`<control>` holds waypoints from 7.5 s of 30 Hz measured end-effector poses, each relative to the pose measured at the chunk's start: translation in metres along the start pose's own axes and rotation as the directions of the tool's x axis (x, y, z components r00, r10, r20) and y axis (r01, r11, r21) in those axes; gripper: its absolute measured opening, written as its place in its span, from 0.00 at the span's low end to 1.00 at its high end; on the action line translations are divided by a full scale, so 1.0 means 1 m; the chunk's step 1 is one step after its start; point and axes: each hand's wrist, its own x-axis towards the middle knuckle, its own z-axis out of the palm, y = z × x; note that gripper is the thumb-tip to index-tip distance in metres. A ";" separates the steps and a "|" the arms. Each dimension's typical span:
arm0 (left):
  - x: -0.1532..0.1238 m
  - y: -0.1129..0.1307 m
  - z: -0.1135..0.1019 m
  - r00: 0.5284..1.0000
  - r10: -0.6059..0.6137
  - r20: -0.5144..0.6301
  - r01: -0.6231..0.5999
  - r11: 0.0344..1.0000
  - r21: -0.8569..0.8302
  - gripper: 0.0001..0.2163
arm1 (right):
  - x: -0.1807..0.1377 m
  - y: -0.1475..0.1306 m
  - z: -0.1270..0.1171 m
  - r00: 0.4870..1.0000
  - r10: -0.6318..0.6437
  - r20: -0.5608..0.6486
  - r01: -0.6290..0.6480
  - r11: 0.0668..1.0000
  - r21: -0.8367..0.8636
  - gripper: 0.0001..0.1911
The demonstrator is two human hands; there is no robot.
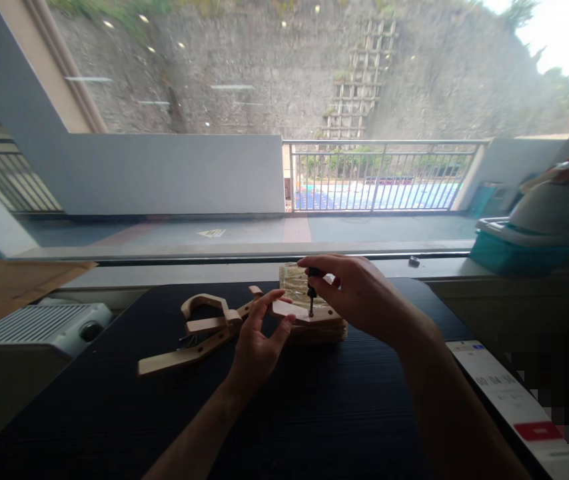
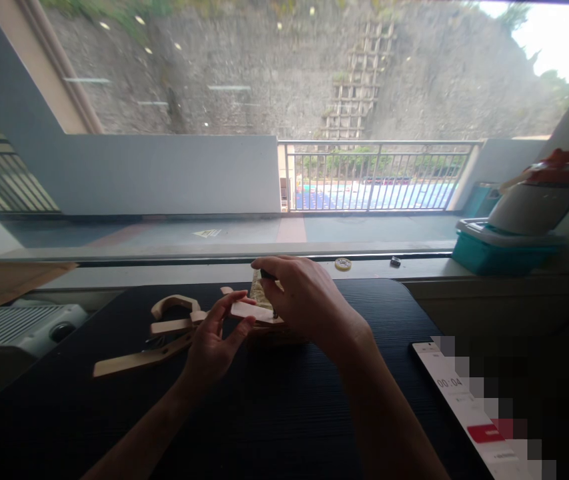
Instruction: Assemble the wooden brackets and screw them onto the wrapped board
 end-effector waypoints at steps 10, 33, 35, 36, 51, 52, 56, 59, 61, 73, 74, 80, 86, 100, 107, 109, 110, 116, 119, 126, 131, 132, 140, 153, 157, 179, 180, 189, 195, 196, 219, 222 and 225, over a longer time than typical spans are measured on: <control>-0.001 -0.003 0.000 1.000 0.000 0.001 0.000 1.000 0.007 0.17 | 0.006 0.013 0.006 0.997 0.030 -0.064 -0.030 1.000 0.001 0.16; -0.001 -0.005 0.000 1.000 -0.001 0.005 0.001 1.000 -0.022 0.18 | 0.003 0.005 0.002 0.999 0.034 -0.025 -0.034 0.999 0.003 0.16; -0.001 -0.005 0.000 1.000 0.003 0.009 -0.003 1.000 -0.023 0.18 | 0.002 0.001 0.003 1.000 -0.008 -0.004 0.008 1.000 0.010 0.17; -0.002 -0.004 0.000 1.000 0.004 0.009 -0.004 1.000 -0.017 0.18 | 0.002 0.000 0.003 1.000 -0.024 0.010 0.024 1.000 0.016 0.17; -0.001 -0.008 0.001 1.000 0.005 0.014 -0.005 1.000 -0.015 0.18 | 0.004 0.011 0.002 0.999 0.041 -0.030 -0.042 0.998 -0.045 0.16; -0.001 -0.007 0.001 1.000 0.005 0.013 -0.004 1.000 -0.020 0.18 | 0.004 0.010 0.002 0.999 0.024 -0.025 -0.025 0.999 -0.041 0.16; 0.000 -0.003 0.001 1.000 -0.005 0.009 0.005 1.000 -0.010 0.18 | 0.003 0.005 0.004 1.000 -0.021 -0.009 0.021 1.000 -0.010 0.16; 0.000 -0.002 0.001 1.000 -0.004 0.009 0.004 1.000 -0.011 0.18 | 0.003 0.007 0.005 0.999 -0.030 -0.019 0.031 1.000 0.008 0.16; 0.000 -0.003 0.001 1.000 -0.004 0.010 0.004 1.000 -0.011 0.18 | 0.004 0.011 0.005 0.999 -0.017 -0.035 0.017 1.000 0.007 0.16; -0.001 -0.007 0.001 1.000 0.002 0.009 -0.002 1.000 -0.030 0.18 | 0.003 0.005 0.000 1.000 0.018 0.022 -0.018 1.000 -0.017 0.18; -0.001 -0.007 0.001 1.000 0.002 0.009 -0.001 1.000 -0.030 0.18 | 0.002 0.005 0.000 1.000 0.008 0.030 -0.008 1.000 -0.002 0.18; 0.000 -0.006 0.001 1.000 0.004 0.003 -0.004 1.000 -0.008 0.18 | 0.003 0.010 -0.001 1.000 0.021 -0.014 -0.021 1.000 -0.023 0.16; -0.001 -0.007 0.001 1.000 0.006 0.010 -0.006 1.000 -0.025 0.18 | 0.003 0.009 -0.002 0.998 0.051 -0.026 -0.052 0.997 -0.062 0.16; -0.001 -0.005 0.001 1.000 -0.003 0.008 0.003 1.000 -0.007 0.18 | 0.004 0.011 0.000 0.999 0.010 -0.050 -0.010 1.000 -0.004 0.16; -0.002 -0.007 0.001 1.000 0.007 0.017 -0.007 1.000 -0.016 0.18 | 0.004 0.008 0.000 0.998 0.039 -0.057 -0.041 0.998 -0.048 0.16; -0.002 -0.007 0.001 1.000 0.008 0.016 -0.007 1.000 -0.022 0.18 | 0.003 0.004 0.001 1.000 0.007 -0.030 -0.008 1.000 -0.027 0.17; -0.002 -0.007 0.001 1.000 0.008 0.015 -0.008 1.000 -0.024 0.19 | 0.003 0.003 0.001 1.000 -0.008 -0.020 0.008 1.000 -0.017 0.17; -0.001 -0.007 0.001 1.000 0.014 0.008 -0.013 1.000 -0.025 0.18 | 0.002 0.007 0.000 1.000 -0.001 -0.021 0.001 1.000 0.004 0.17; -0.001 -0.007 0.001 1.000 0.012 0.007 -0.012 1.000 -0.014 0.18 | 0.003 0.011 -0.001 0.998 0.036 -0.050 -0.037 0.999 -0.020 0.16; -0.001 -0.005 0.001 1.000 0.002 0.014 -0.002 1.000 -0.008 0.18 | 0.004 0.010 0.000 0.996 0.078 -0.053 -0.080 0.996 -0.034 0.14; 0.000 -0.007 0.001 1.000 0.006 0.014 -0.006 0.999 -0.032 0.19 | 0.004 0.003 0.005 0.999 -0.029 -0.019 0.029 1.000 0.003 0.16; 0.000 -0.007 0.001 1.000 0.007 0.013 -0.007 0.999 -0.031 0.19 | 0.004 0.002 0.006 0.999 -0.042 -0.010 0.042 0.999 0.011 0.16; -0.001 -0.004 0.001 1.000 0.007 -0.005 -0.007 1.000 0.008 0.18 | 0.005 0.011 0.006 0.999 0.007 -0.047 -0.007 1.000 0.011 0.14; -0.001 -0.005 0.001 1.000 0.005 0.003 -0.005 1.000 -0.013 0.18 | 0.001 -0.004 0.004 0.998 -0.020 0.055 0.020 1.000 0.002 0.18; -0.001 -0.005 0.001 1.000 0.007 0.007 -0.007 1.000 -0.007 0.18 | 0.002 0.004 0.005 1.000 0.009 0.029 -0.009 1.000 0.008 0.18; -0.002 -0.007 0.000 1.000 0.009 0.012 -0.009 1.000 -0.012 0.18 | 0.003 0.011 0.006 0.998 0.056 0.011 -0.056 0.998 0.010 0.17; -0.002 -0.007 0.000 1.000 0.008 0.013 -0.008 1.000 -0.012 0.18 | 0.003 0.012 0.006 0.998 0.070 0.002 -0.070 0.998 0.009 0.18; -0.002 -0.007 0.001 1.000 0.007 0.005 -0.006 1.000 -0.023 0.18 | 0.002 0.005 0.008 1.000 -0.004 0.007 0.004 1.000 0.023 0.19; 0.000 -0.008 0.002 1.000 0.013 0.003 -0.013 1.000 -0.027 0.18 | 0.003 0.011 0.006 1.000 0.002 0.004 -0.002 1.000 0.029 0.17; 0.000 -0.007 0.002 1.000 0.012 0.006 -0.011 1.000 -0.026 0.18 | 0.004 0.013 0.005 1.000 0.017 -0.004 -0.017 1.000 0.015 0.16; -0.001 -0.005 0.001 1.000 0.006 0.018 -0.005 1.000 -0.023 0.18 | 0.003 0.013 0.005 0.993 0.114 0.037 -0.111 0.990 -0.090 0.19; 0.000 -0.004 0.001 1.000 0.005 0.023 -0.005 1.000 -0.015 0.18 | 0.003 0.014 0.004 0.992 0.126 0.002 -0.125 0.986 -0.112 0.18; 0.000 -0.004 0.001 1.000 0.009 0.017 -0.008 1.000 -0.019 0.18 | 0.003 0.010 0.004 0.989 0.146 -0.015 -0.146 0.979 -0.143 0.18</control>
